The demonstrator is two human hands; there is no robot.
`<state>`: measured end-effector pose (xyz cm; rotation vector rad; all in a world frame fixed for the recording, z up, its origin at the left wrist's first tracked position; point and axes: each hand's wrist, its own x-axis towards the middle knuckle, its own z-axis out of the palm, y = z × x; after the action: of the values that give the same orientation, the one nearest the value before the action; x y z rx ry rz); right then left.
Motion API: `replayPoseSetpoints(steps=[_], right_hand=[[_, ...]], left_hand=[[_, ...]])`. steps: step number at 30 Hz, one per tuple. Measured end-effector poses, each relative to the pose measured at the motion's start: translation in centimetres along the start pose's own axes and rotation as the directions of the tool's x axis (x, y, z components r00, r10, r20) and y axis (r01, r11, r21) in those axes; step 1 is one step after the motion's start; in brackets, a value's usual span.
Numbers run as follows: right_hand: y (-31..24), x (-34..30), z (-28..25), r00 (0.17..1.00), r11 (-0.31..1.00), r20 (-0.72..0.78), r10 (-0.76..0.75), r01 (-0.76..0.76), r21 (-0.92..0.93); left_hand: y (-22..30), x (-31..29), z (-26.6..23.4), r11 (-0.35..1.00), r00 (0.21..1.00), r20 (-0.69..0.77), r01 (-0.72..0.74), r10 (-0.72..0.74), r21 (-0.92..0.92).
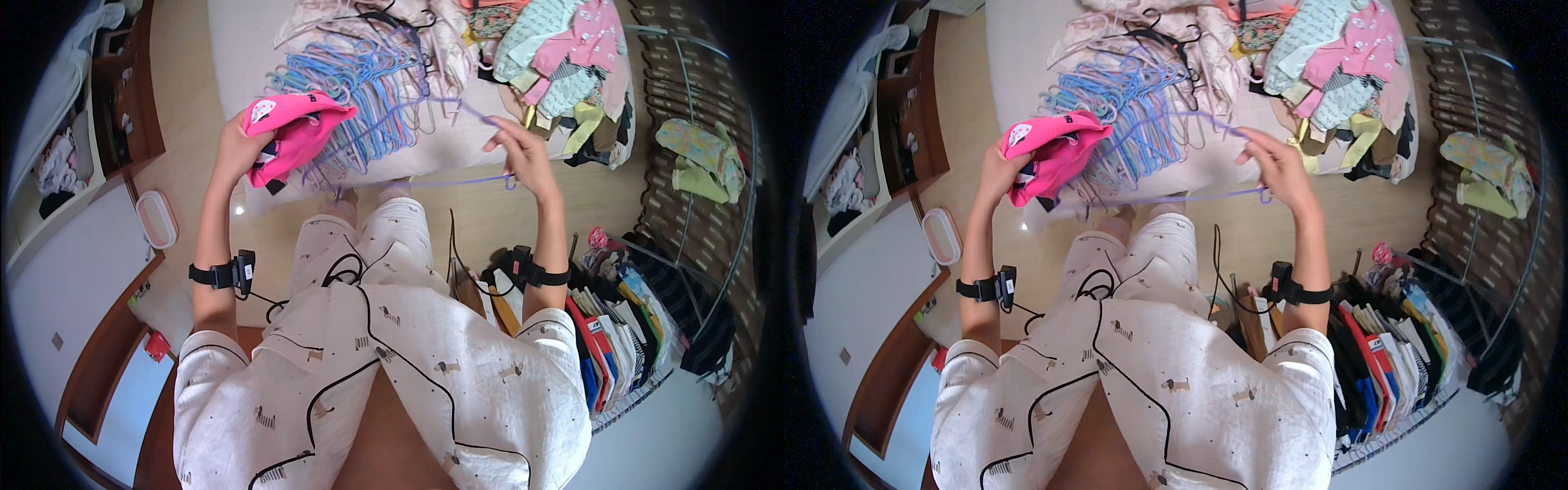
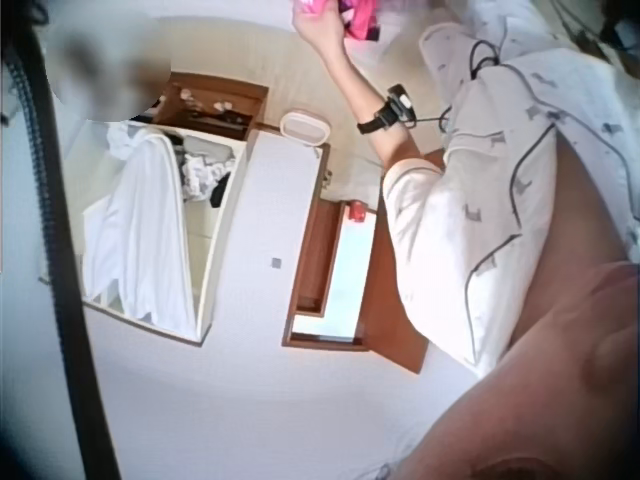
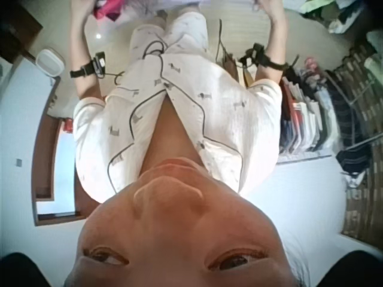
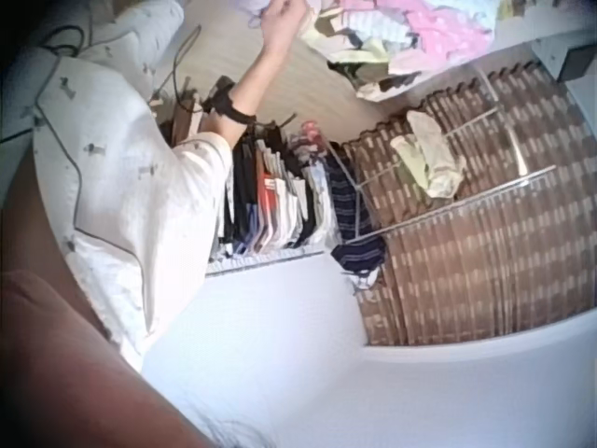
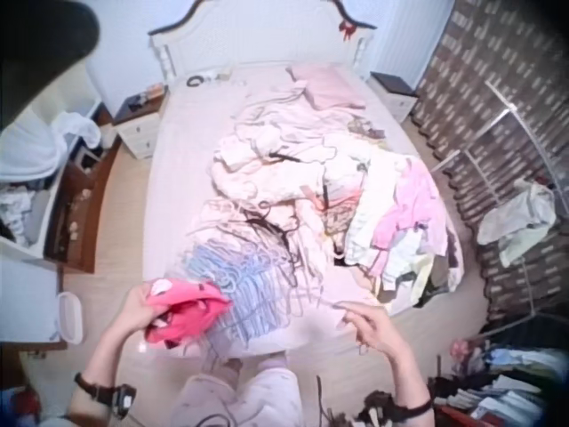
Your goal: The person places items of clothing onto hangers by hand and then hangs the hangers on a metal rack.
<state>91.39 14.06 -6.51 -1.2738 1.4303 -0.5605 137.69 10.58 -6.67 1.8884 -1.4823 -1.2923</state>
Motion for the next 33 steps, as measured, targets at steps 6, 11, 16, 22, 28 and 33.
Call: replayPoseSetpoints(steps=[6, 11, 16, 22, 28, 33], right_hand=[[-3.7, -0.6, 1.0, 0.964, 0.966, 0.167, -0.208, 0.229, -0.117], [-3.1, -1.4, -0.7, 0.956, 0.949, 0.124, -0.265, 0.281, -0.142], [-2.3, -1.9, -2.2, 0.948, 0.947, -0.066, -0.311, 0.304, -0.101], [-1.5, -3.3, -3.9, 0.897, 0.932, -0.253, -0.363, 0.346, -0.109], [-0.8, -5.5, -5.1, 0.742, 0.868, -0.464, -0.484, 0.475, -0.146], [-1.4, -8.8, -6.2, 0.692, 0.923, -0.65, -0.314, 0.382, -0.04]], left_hand=[[7.2, 2.8, 3.5, 0.982, 0.983, 0.012, -0.185, 0.185, -0.033], [13.5, 3.3, 7.2, 0.916, 0.913, -0.078, -0.401, 0.4, 0.013], [17.9, 1.7, 10.7, 0.581, 0.645, 0.085, -0.732, 0.76, 0.356], [23.3, 0.0, 12.1, 0.538, 0.607, 0.357, -0.795, 0.71, 0.28], [25.1, -1.3, 12.0, 0.334, 0.423, 0.21, -0.873, 0.882, 0.354], [24.9, -1.2, 10.2, 0.406, 0.478, 0.004, -0.751, 0.878, 0.52]])
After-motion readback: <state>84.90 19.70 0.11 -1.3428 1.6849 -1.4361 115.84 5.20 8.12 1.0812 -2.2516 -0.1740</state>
